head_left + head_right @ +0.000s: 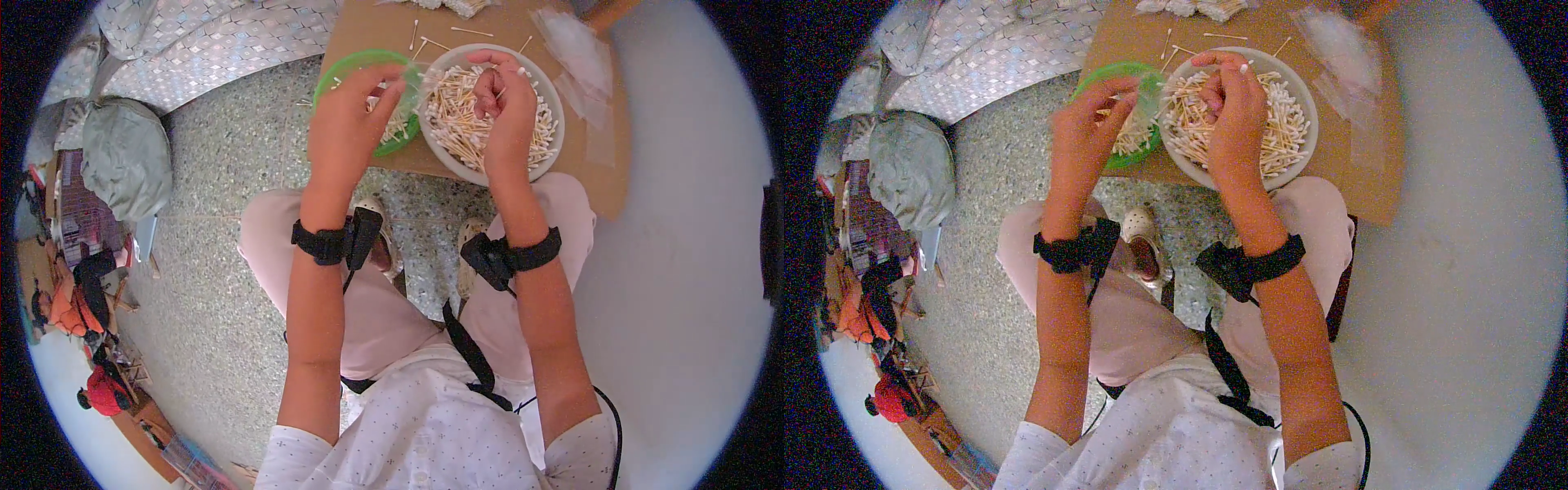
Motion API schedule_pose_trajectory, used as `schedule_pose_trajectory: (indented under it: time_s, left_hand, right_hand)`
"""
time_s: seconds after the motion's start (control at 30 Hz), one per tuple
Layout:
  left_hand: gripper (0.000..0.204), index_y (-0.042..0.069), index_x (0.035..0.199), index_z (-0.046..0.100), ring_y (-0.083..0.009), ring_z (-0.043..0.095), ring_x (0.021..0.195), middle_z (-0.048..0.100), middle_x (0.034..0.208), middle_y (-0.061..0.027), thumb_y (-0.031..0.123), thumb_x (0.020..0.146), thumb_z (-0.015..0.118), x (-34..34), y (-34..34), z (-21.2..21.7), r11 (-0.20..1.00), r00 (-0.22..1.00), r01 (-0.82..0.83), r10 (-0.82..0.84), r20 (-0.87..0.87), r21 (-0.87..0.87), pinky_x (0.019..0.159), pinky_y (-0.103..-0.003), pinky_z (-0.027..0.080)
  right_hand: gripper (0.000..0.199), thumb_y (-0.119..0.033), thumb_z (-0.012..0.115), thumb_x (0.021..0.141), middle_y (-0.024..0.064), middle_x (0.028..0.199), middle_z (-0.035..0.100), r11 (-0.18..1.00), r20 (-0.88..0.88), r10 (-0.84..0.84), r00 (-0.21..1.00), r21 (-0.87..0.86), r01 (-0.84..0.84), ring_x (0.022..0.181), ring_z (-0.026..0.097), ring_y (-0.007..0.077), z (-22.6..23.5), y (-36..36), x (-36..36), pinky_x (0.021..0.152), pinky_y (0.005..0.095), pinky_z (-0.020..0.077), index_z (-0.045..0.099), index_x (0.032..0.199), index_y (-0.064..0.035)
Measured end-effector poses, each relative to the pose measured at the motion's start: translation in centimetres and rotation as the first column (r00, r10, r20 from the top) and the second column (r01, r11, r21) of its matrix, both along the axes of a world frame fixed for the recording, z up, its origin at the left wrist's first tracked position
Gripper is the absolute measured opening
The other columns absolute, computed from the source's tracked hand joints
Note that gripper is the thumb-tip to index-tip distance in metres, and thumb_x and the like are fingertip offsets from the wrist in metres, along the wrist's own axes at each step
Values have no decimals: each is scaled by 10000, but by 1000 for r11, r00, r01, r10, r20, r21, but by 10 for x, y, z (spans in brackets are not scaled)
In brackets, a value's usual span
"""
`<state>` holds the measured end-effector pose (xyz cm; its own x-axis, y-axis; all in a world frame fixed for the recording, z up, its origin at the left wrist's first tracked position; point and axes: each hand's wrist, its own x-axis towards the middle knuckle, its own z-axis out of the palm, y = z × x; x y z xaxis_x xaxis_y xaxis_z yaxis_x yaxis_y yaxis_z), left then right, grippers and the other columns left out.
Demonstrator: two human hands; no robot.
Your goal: The person is sorting cotton swabs and packing them into small plastic bags.
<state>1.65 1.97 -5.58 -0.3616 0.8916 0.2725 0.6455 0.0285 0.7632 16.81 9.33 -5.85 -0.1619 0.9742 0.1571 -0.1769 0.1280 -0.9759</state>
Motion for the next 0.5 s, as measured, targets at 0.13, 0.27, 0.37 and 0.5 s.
schedule_pose_trajectory:
  time_s: [0.13, 0.27, 0.37, 0.5]
  left_hand:
    - [240, 93, 1067, 656, -310, 617, 888, 649, 1024, -118, 233, 892, 571, 0, -1, -4, 999, 964, 43, -46, -263, -19, 755, -375, 490]
    - [238, 103, 1085, 650, -327, 594, 941, 637, 1039, -125, 208, 888, 568, 0, 0, -4, 998, 952, 21, 0, -305, 66, 792, -391, 479]
    - [235, 106, 1085, 649, -323, 605, 908, 640, 1007, -124, 195, 880, 577, -2, 2, -3, 988, 956, -5, 50, -289, 155, 771, -388, 487]
    - [236, 104, 1090, 641, -312, 636, 844, 649, 1009, -114, 182, 873, 592, -4, 2, -2, 995, 975, 19, 3, -223, 95, 714, -375, 506]
  right_hand:
    - [354, -309, 303, 966, -48, 581, 284, 990, -152, 105, 983, -77, -117, 510, 256, 53, 1, 2, 2, 460, 222, 228, 536, 921, -45]
    - [328, -322, 340, 968, -50, 581, 302, 991, -257, 91, 962, -74, -114, 504, 267, 58, -3, 2, 3, 455, 237, 218, 517, 890, -57]
    - [233, -252, 423, 945, -33, 588, 385, 990, -165, 81, 983, -99, -98, 512, 323, 57, -2, 4, 1, 462, 222, 256, 522, 870, -54]
    - [145, -157, 532, 894, 19, 647, 514, 992, -137, 93, 986, -75, -104, 577, 460, 99, -7, 1, -4, 530, 225, 371, 583, 860, -25]
